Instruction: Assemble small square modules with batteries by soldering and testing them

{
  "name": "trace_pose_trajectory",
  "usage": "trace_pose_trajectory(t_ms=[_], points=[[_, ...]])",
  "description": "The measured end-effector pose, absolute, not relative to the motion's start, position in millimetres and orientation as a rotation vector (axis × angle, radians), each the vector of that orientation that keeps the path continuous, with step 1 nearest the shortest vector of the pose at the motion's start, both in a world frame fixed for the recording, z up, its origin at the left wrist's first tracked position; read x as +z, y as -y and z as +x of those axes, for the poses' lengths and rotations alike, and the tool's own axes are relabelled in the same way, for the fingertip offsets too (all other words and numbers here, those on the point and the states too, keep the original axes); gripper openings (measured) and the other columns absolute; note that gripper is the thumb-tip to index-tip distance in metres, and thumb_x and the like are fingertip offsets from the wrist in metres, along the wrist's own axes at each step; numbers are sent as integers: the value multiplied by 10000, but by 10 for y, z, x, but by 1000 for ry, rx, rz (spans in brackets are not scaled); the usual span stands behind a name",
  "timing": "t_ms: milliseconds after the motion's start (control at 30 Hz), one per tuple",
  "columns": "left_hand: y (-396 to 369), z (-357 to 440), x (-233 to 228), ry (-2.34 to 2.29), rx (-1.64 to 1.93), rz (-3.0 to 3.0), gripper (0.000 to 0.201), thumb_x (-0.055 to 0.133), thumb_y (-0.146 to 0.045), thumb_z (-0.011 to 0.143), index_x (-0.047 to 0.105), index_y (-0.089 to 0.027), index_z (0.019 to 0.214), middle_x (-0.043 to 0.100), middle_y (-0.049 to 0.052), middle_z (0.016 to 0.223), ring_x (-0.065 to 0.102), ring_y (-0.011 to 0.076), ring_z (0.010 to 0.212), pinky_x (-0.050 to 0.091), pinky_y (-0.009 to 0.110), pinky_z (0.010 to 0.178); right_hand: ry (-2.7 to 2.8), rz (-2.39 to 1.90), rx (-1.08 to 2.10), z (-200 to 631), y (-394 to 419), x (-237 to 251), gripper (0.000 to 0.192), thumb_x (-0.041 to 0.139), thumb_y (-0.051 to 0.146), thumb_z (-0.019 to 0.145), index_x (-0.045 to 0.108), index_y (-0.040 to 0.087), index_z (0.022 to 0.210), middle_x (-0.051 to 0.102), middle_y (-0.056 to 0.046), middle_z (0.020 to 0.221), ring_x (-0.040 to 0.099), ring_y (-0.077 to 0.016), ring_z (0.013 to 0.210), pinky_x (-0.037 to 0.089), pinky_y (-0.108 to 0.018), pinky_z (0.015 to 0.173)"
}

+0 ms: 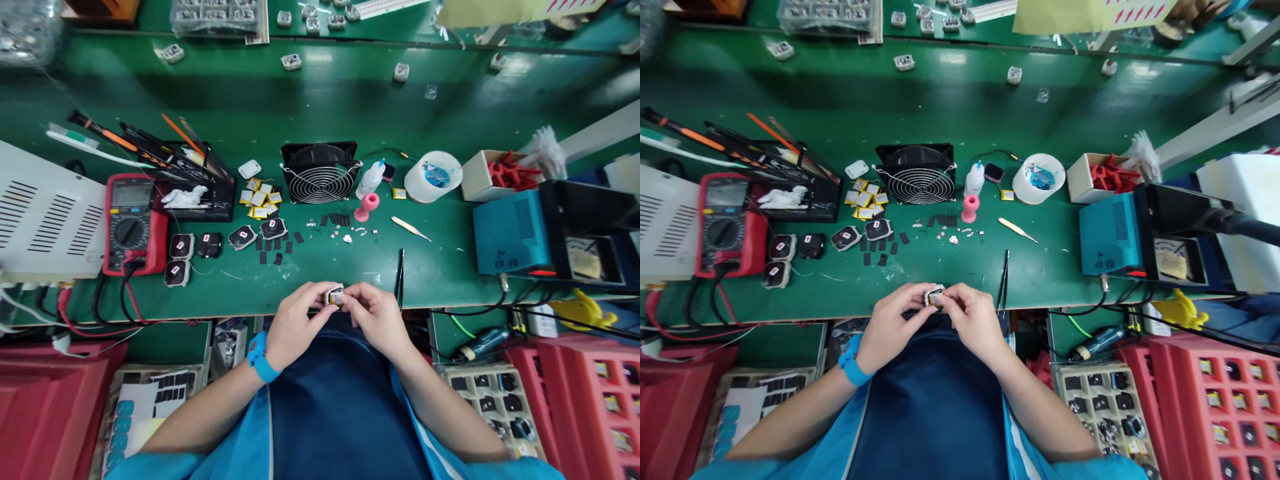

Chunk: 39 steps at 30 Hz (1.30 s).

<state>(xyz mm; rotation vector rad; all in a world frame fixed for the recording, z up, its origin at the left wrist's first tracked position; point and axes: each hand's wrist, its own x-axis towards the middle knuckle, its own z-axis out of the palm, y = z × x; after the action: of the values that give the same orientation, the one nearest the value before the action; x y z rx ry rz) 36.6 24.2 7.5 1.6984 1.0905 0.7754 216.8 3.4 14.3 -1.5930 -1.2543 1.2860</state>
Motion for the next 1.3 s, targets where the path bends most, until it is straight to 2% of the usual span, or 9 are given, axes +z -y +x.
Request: trace_pose_trajectory(t_ms=[100, 267, 400, 500, 667, 800, 933, 1100, 1300], points=[[-205, 404, 81, -1121, 838, 1512, 173, 647, -241, 961, 724, -217, 1114, 766, 49, 1053, 759, 166, 878, 652, 270, 784, 1210, -1576, 1304, 2150, -5, 139, 351, 662, 522, 907, 658, 199, 770, 637, 24, 598, 527, -87, 416, 391, -217, 441], [-189, 441, 96, -1080, 850, 1169, 184, 732, -279, 895, 735, -187, 1054, 795, 58, 994, 775, 171, 855, 656, 257, 779, 1181, -1555, 1241, 2165, 49, 140, 374, 721, 533, 875, 621, 206, 724, 580, 35, 578, 495, -87, 479, 379, -211, 452], [-189, 423, 120, -1056, 830, 1038, 273, 794, -304, 837, 729, -175, 1068, 794, 52, 931, 777, 177, 833, 662, 263, 765, 1121, -1469, 1262, 2203, 78, 147, 276, 756, 448, 854, 631, 210, 916, 587, 45, 679, 521, -83, 532, 427, -207, 491], [-186, 412, 135, -1071, 818, 1007, 310, 815, -318, 817, 737, -173, 1080, 799, 57, 937, 781, 188, 848, 667, 284, 787, 1060, -1376, 1412, 2215, 79, 134, 316, 742, 459, 862, 628, 212, 1022, 566, 58, 683, 520, -76, 501, 434, -202, 466], [-181, 430, 153, -1076, 813, 969, 307, 832, -367, 804, 751, -170, 1026, 811, 70, 954, 787, 206, 845, 671, 300, 756, 931, -1350, 1597, 2195, 56, 126, 417, 766, 587, 809, 628, 203, 894, 547, 65, 632, 498, -66, 420, 394, -192, 383], [-172, 445, 161, -1101, 832, 992, 304, 828, -409, 809, 754, -173, 986, 812, 67, 915, 779, 200, 790, 666, 298, 714, 903, -1352, 1600, 2176, 64, 138, 423, 805, 575, 776, 622, 200, 839, 543, 72, 606, 491, -62, 406, 391, -190, 382], [-168, 439, 153, -1128, 828, 1066, 266, 798, -417, 841, 755, -180, 954, 807, 64, 910, 770, 191, 798, 655, 290, 739, 979, -1380, 1529, 2152, 90, 118, 388, 779, 549, 815, 606, 202, 802, 536, 73, 573, 483, -64, 423, 398, -196, 418], [-196, 442, 134, -1153, 829, 1223, 243, 734, -392, 898, 755, -180, 1015, 780, 60, 918, 752, 179, 820, 640, 268, 731, 1073, -1424, 1407, 2088, 79, 78, 383, 715, 560, 867, 583, 209, 789, 537, 60, 588, 481, -79, 455, 399, -210, 436], [-372, 363, 206, -1114, 760, 1741, 243, 586, -265, 996, 739, -248, 1183, 722, 55, 1051, 716, 167, 938, 608, 264, 805, 1429, -1522, 983, 2103, 58, 74, 162, 600, 329, 979, 620, 212, 869, 635, 10, 696, 577, -122, 591, 482, -241, 563]])
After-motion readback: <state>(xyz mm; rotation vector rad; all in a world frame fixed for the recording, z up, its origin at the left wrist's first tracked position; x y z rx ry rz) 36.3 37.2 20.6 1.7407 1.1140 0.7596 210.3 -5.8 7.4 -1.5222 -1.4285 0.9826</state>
